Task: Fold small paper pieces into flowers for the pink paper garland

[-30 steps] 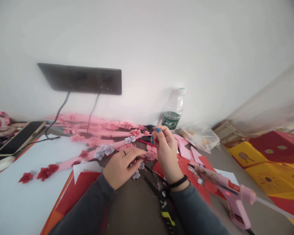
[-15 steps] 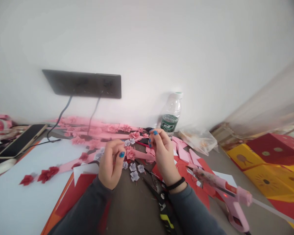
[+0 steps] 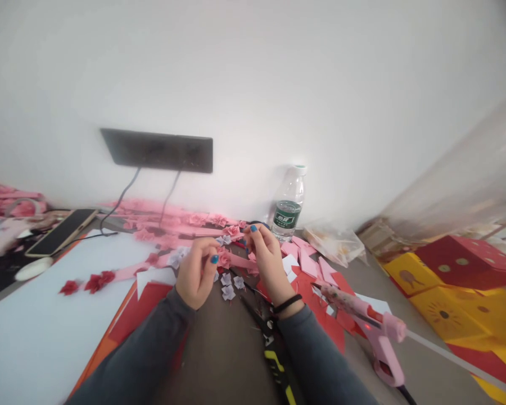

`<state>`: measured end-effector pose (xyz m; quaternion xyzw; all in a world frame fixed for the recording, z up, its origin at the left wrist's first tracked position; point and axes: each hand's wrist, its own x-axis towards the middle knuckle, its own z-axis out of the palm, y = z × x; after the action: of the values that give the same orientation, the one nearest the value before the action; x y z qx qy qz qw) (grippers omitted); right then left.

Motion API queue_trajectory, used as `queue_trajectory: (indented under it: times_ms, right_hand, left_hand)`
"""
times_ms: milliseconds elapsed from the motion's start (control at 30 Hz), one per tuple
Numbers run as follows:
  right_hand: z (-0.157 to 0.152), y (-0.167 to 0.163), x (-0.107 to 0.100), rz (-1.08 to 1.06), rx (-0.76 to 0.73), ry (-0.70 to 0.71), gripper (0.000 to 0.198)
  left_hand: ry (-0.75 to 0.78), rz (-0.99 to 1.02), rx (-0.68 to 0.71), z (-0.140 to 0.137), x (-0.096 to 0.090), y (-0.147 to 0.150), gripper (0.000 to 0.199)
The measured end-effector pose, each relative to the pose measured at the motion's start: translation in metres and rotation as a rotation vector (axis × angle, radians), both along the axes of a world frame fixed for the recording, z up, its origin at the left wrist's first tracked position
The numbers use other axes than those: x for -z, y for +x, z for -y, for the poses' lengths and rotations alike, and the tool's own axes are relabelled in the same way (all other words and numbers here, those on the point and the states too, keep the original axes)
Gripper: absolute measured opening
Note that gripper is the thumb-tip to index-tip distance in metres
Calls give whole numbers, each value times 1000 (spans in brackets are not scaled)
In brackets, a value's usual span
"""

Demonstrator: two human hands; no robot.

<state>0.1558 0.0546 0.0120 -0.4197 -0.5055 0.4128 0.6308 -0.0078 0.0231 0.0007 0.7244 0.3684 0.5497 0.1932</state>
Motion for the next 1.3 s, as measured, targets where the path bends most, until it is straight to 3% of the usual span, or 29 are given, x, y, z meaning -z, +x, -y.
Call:
queue_trajectory:
  times_ms: [133, 233, 333, 433, 567, 633, 833, 1100, 1300]
  right_hand:
    - [1, -4, 0, 25, -50, 9, 32]
    - [4, -7, -1, 53, -96, 67, 35]
    - [6, -9, 1, 84, -114, 90, 35]
    - [4, -11, 3, 72, -121, 106, 38]
    - [2, -12, 5, 58, -139, 118, 41]
    - [2, -13, 5, 58, -150, 123, 42]
    - [4, -13, 5, 73, -163, 130, 41]
    - [5, -9, 3, 184, -188, 147, 35]
    - [24, -6, -19, 334, -272, 152, 22]
  left_hand:
    - [-60, -131, 42, 6, -19, 16, 19]
    - [-155, -297, 62, 6, -44, 20, 18]
    - [-356, -530, 44, 7, -70, -1, 11]
    - [-467, -752, -54, 13, -83, -46, 3]
    - [-532, -866, -240, 28, -75, -100, 12]
    - [-560, -858, -244, 35, -66, -111, 11]
    - [-582, -727, -223, 46, -56, -107, 12]
    - [-559, -695, -260, 51, -71, -111, 24]
    - [-466, -814, -304, 54, -81, -111, 39]
